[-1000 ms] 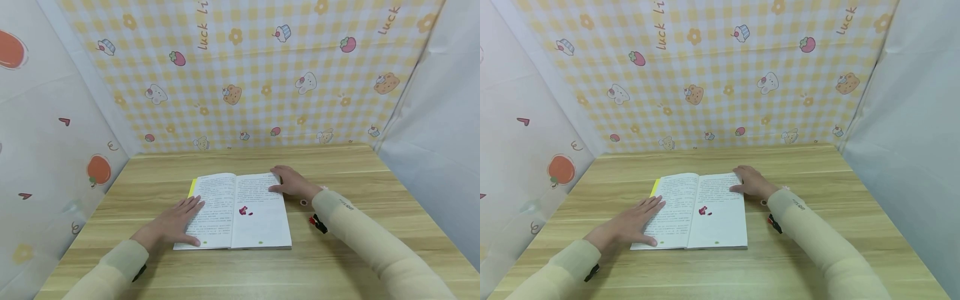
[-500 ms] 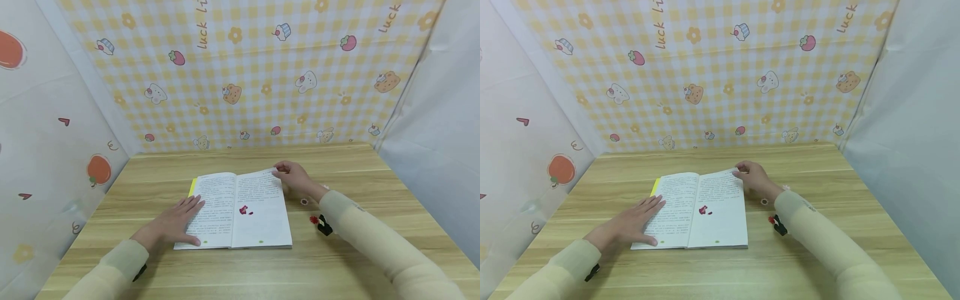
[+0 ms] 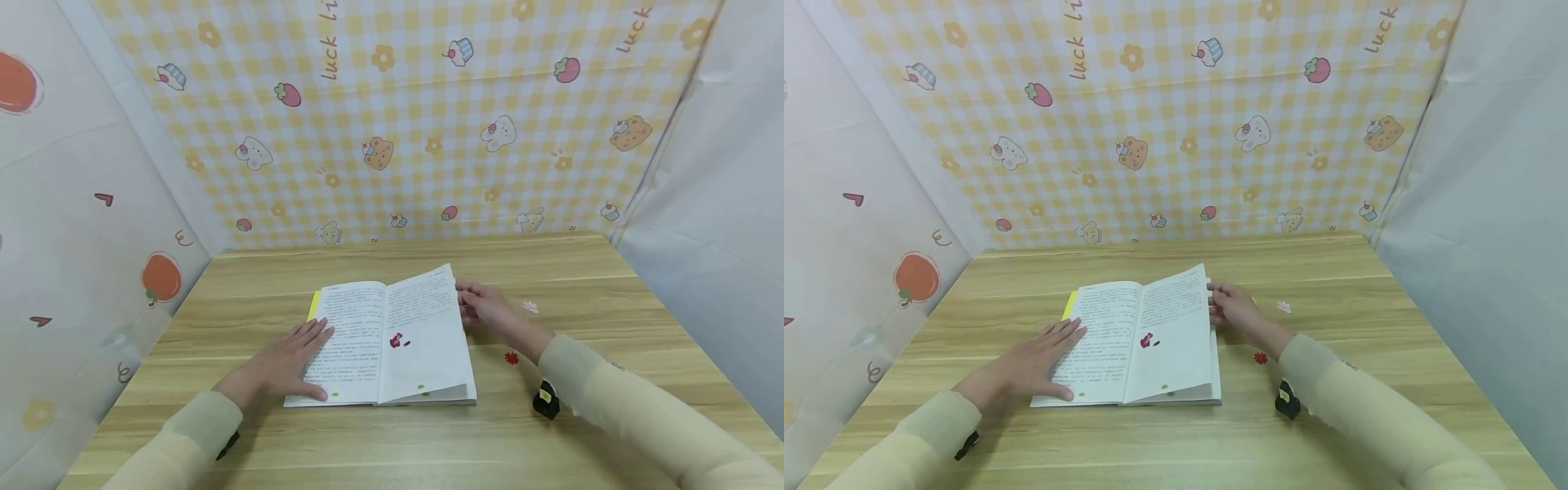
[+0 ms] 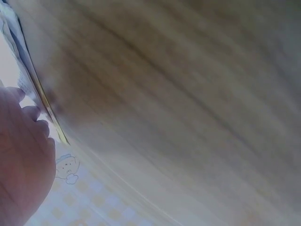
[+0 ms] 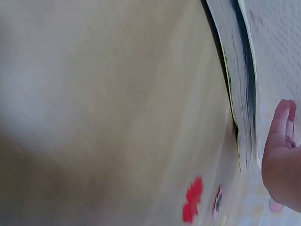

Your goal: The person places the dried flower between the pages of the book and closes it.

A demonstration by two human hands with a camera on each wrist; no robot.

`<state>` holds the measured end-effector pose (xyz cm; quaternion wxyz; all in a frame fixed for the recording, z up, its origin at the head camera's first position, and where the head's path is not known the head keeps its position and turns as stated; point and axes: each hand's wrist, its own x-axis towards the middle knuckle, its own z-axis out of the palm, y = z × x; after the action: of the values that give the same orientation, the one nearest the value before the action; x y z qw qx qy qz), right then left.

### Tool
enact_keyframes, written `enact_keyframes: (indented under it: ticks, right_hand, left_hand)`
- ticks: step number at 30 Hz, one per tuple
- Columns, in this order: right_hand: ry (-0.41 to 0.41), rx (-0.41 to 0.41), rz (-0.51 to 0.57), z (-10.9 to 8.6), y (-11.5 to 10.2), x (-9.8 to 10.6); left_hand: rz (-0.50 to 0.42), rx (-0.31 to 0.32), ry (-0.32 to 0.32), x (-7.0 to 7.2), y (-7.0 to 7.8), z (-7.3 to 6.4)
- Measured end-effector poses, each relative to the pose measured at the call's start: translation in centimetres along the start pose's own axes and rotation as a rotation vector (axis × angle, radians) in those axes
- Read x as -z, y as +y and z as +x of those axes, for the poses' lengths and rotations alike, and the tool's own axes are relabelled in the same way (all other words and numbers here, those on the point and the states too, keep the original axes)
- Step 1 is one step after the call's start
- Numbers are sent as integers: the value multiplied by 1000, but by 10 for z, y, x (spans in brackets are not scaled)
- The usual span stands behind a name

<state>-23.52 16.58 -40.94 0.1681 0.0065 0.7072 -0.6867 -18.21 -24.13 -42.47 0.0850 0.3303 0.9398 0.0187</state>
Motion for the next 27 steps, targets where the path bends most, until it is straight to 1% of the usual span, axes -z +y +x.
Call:
enact_keyframes:
  ticks: [2, 4, 7, 10, 13, 17, 21, 24, 27]
  right_hand:
    - [-27, -4, 5, -5, 2, -5]
    - [-35, -8, 2, -9, 5, -11]
    - [-35, 15, -15, -15, 7, -20]
    - [-44, 66, -34, -20, 9, -29]
    - [-77, 151, -70, -22, 11, -37]
    - [-138, 259, -179, -23, 14, -46]
    - [-248, 362, -322, -25, 14, -53]
    - [-320, 476, -480, -26, 11, -62]
    - [-340, 538, -652, -27, 9, -70]
  left_hand:
    - [1, -1, 6, 1, 0, -1]
    - [3, 5, 4, 1, 0, -2]
    - [3, 7, 4, 1, 0, -3]
    - [3, 14, -1, 1, 1, -2]
    - [-1, 16, 0, 2, 1, -1]
    - [2, 20, -6, 1, 0, 0]
    - [3, 26, -11, 2, 0, -1]
    - [1, 27, -10, 2, 1, -1]
    - [2, 25, 1, 2, 0, -2]
